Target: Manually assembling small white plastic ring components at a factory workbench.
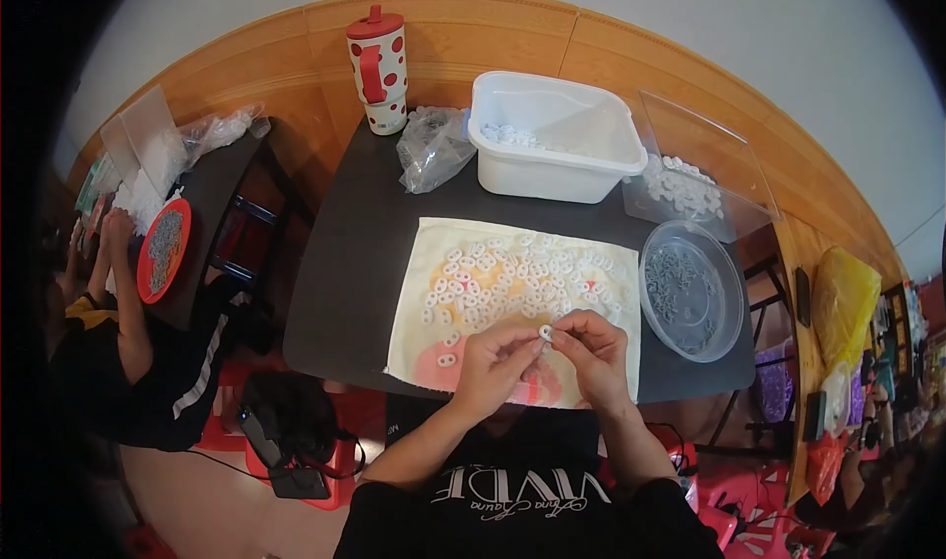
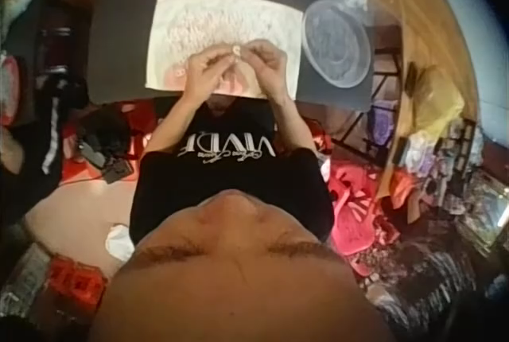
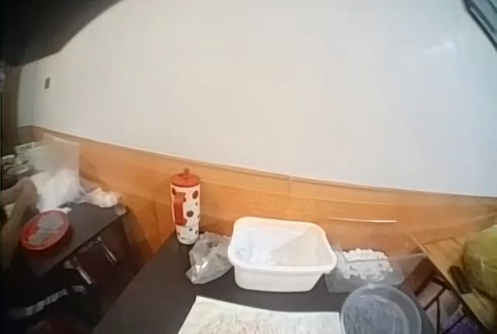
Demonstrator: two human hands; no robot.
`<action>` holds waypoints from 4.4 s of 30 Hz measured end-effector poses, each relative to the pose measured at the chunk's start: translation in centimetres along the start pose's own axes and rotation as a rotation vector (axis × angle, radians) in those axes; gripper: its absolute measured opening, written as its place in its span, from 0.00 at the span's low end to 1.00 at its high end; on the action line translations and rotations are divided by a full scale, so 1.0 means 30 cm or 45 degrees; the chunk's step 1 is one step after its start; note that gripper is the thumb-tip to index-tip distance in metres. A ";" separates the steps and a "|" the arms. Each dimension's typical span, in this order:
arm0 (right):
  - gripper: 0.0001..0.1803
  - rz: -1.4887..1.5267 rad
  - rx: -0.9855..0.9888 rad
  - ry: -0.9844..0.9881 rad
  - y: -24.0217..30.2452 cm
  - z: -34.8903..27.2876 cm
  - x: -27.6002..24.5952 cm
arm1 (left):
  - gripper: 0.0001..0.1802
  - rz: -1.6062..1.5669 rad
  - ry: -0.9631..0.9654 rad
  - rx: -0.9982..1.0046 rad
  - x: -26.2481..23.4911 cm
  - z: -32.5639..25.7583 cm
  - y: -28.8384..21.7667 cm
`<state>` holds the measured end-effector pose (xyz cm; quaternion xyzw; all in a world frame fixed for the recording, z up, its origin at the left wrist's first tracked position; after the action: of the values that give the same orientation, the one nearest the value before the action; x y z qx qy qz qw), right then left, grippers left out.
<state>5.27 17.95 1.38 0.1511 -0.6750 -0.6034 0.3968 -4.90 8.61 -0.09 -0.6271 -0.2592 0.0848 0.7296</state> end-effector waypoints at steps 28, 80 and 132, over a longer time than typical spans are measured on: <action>0.10 -0.943 -0.850 -0.007 0.205 -0.062 0.118 | 0.03 0.352 -0.090 0.252 0.006 -0.003 -0.077; 0.08 -2.001 -0.176 0.152 0.278 0.201 -0.391 | 0.09 0.607 -0.002 0.279 0.029 0.025 -0.125; 0.13 -2.630 -0.299 0.011 0.192 0.002 -0.203 | 0.13 0.197 0.047 0.158 -0.011 0.028 -0.080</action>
<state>10.70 23.43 4.61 0.6183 -0.1526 -0.7108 -0.2985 -6.06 8.73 2.18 -0.6004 -0.1907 0.1453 0.7629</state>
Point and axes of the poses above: each hand's wrist, its own z-axis towards the middle knuckle, its own x-axis out of the palm, y = z × x, the point moved 10 cm from there along z, towards the middle knuckle, and after that the axes turned 6 degrees about z, right-handed, at the moved point
